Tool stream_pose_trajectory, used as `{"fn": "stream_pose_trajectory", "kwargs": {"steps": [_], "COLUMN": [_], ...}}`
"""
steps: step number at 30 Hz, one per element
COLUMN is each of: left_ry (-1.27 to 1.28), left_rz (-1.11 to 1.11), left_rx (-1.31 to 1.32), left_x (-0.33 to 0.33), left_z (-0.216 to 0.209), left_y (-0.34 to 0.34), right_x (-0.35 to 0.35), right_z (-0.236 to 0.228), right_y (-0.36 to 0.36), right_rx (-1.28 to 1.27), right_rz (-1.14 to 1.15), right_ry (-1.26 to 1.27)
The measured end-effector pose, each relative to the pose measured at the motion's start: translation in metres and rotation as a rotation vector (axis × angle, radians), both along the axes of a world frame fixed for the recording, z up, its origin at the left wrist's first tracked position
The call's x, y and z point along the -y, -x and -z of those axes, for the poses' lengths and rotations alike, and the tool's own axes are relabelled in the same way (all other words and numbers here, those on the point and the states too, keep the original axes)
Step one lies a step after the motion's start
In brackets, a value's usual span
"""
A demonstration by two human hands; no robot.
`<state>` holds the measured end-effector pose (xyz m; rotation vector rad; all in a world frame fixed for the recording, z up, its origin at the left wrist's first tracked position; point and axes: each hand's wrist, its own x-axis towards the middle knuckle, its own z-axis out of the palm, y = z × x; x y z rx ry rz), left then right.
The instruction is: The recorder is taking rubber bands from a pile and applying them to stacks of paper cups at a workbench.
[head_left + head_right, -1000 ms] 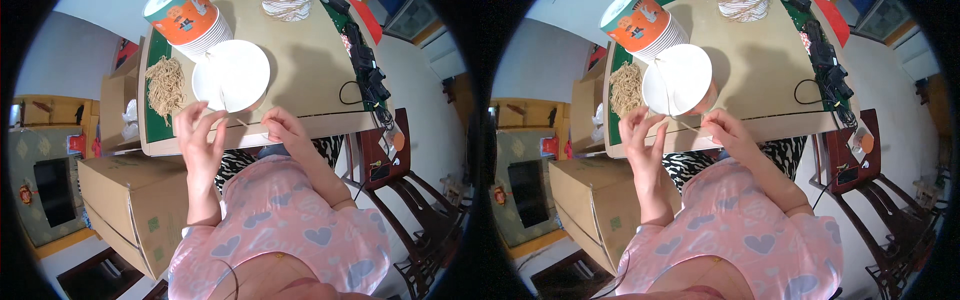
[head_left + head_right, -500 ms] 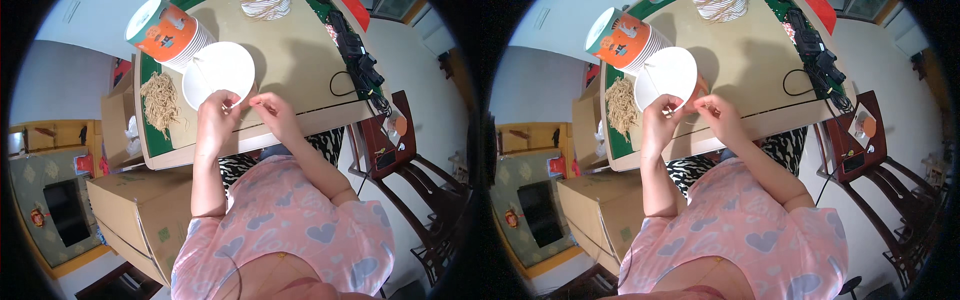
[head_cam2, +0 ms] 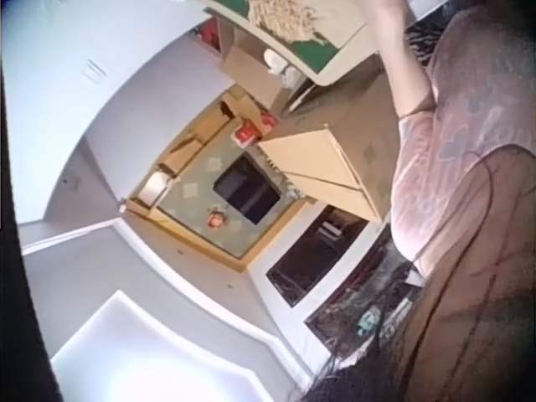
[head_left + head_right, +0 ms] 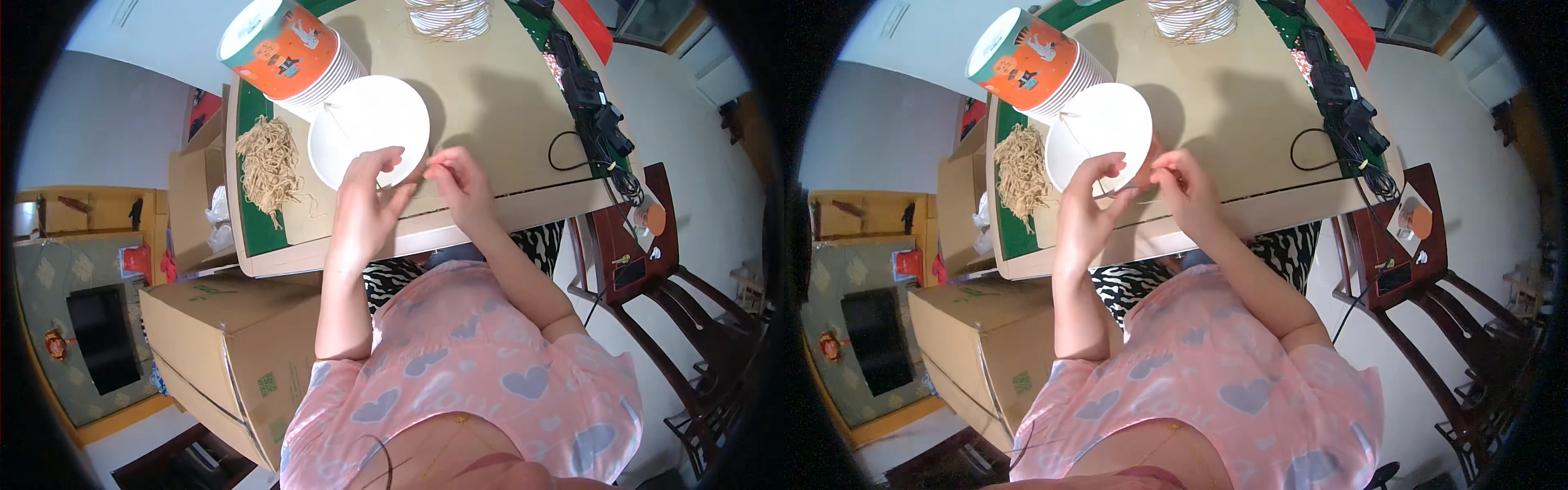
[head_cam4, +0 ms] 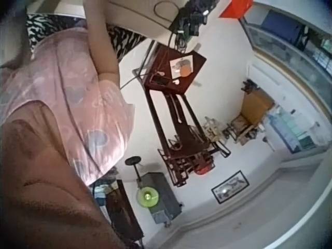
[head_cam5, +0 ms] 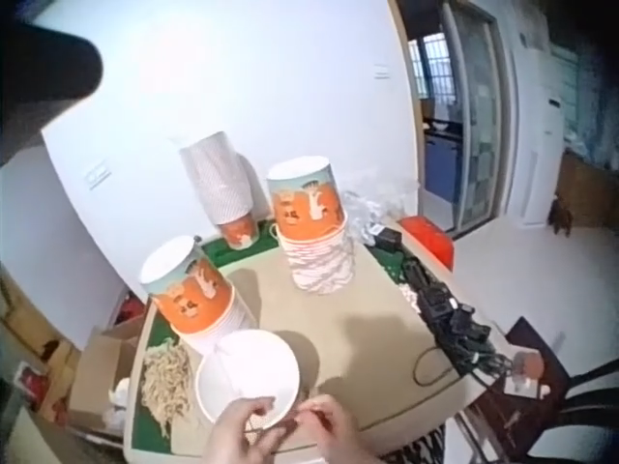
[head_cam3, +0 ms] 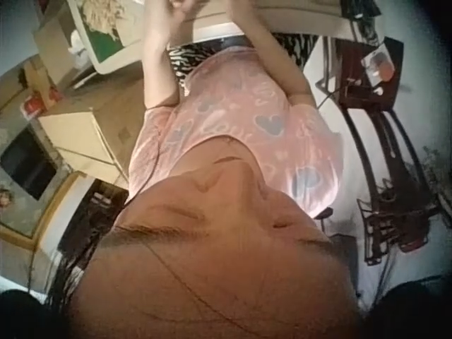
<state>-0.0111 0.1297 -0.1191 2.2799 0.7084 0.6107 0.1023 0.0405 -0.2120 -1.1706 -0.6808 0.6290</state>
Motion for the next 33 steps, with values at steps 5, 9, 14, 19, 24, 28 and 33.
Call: {"fn": "stream_pose_trajectory", "kwargs": {"steps": [5, 9, 14, 19, 24, 28, 33], "left_ry": [-0.229, -0.341, -0.247, -0.245, -0.296, -0.267, -0.275], "left_rz": [-0.025, 0.059, 0.092, 0.04, 0.045, 0.009, 0.134], "left_rx": [0.206, 0.087, 0.09, 0.069, 0.046, 0.137, 0.064], "left_x": [0.02, 0.032, 0.027, 0.029, 0.026, 0.02, -0.001], "left_z": [-0.001, -0.014, -0.002, -0.007, -0.004, -0.012, -0.013], "left_y": [0.02, 0.023, 0.028, 0.03, 0.031, 0.024, 0.004], "right_x": [0.03, 0.041, 0.041, 0.041, 0.039, 0.027, 0.016], "right_z": [-0.027, -0.039, -0.044, -0.044, -0.04, -0.025, -0.015], "right_y": [0.011, 0.022, 0.027, 0.017, 0.02, 0.016, 0.015], "right_rx": [-0.107, -0.104, 0.007, 0.221, 0.228, 0.123, -0.131], "right_rz": [-0.022, -0.119, -0.082, -0.1, -0.074, 0.011, 0.004], "right_ry": [-0.034, -0.127, -0.149, 0.105, 0.218, 0.177, 0.023]}}
